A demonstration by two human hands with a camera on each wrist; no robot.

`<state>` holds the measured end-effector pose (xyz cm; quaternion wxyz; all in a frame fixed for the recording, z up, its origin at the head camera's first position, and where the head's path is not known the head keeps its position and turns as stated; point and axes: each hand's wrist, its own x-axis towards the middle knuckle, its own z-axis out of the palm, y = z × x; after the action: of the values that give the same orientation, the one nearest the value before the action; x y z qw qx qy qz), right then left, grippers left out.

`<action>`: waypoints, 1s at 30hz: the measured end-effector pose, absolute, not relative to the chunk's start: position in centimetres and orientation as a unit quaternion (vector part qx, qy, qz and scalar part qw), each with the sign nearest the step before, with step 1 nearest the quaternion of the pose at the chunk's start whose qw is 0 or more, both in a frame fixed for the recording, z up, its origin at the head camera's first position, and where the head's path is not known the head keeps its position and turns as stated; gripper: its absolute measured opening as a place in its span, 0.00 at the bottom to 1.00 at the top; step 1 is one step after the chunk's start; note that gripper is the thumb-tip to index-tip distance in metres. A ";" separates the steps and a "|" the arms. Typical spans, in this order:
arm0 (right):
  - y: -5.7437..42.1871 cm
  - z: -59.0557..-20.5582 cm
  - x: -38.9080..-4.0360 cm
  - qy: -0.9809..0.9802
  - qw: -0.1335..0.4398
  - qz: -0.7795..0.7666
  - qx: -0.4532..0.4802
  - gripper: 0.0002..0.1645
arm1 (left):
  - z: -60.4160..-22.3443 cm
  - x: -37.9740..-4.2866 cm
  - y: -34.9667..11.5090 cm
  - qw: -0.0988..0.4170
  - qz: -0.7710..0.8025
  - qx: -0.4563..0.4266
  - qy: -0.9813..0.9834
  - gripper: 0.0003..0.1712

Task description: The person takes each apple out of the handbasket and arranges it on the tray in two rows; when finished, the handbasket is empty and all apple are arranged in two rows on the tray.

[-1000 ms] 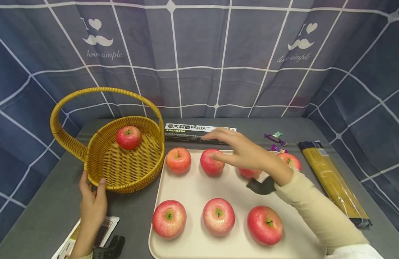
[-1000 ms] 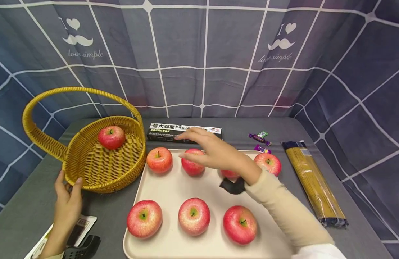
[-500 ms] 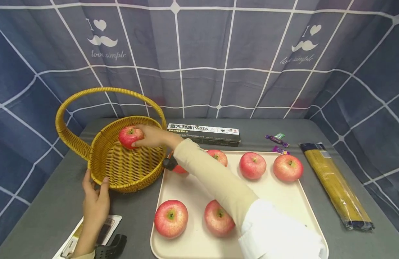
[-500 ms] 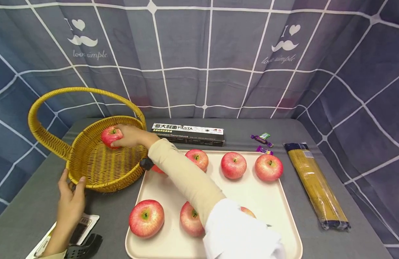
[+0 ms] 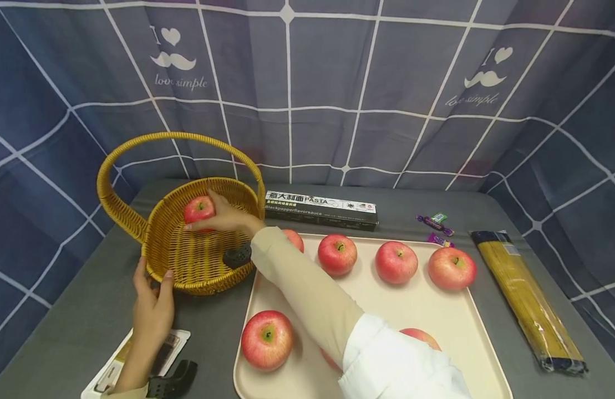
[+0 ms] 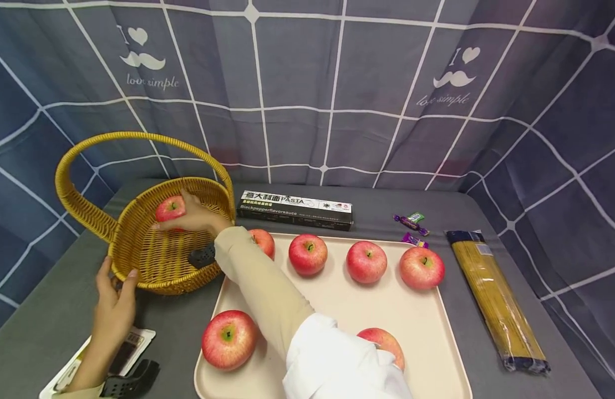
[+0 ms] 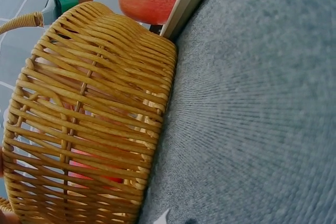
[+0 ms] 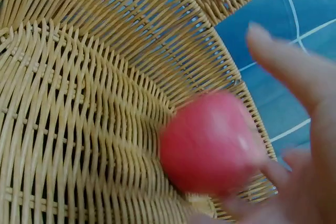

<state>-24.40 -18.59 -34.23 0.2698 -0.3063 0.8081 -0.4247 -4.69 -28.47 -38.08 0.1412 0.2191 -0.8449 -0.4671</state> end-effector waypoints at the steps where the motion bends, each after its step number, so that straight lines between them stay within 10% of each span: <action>1: -18.6 -34.3 -24.3 0.799 0.288 -0.417 -0.323 0.56 | -38.1 -4.7 -28.5 0.141 -0.467 0.219 -0.845 0.38; 15: -18.1 -32.8 -22.5 0.706 0.424 -0.266 -0.501 0.54 | -38.2 -5.4 -27.8 0.144 -0.460 0.220 -0.848 0.38; 30: -11.7 -27.9 -21.2 0.740 0.277 -0.284 -0.544 0.40 | -38.6 -4.9 -28.2 0.161 -0.468 0.222 -0.840 0.37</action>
<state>-21.16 -11.68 -27.93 0.2773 -0.5435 0.7397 -0.2838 -4.86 -28.17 -38.59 0.1607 0.2223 -0.8400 -0.4681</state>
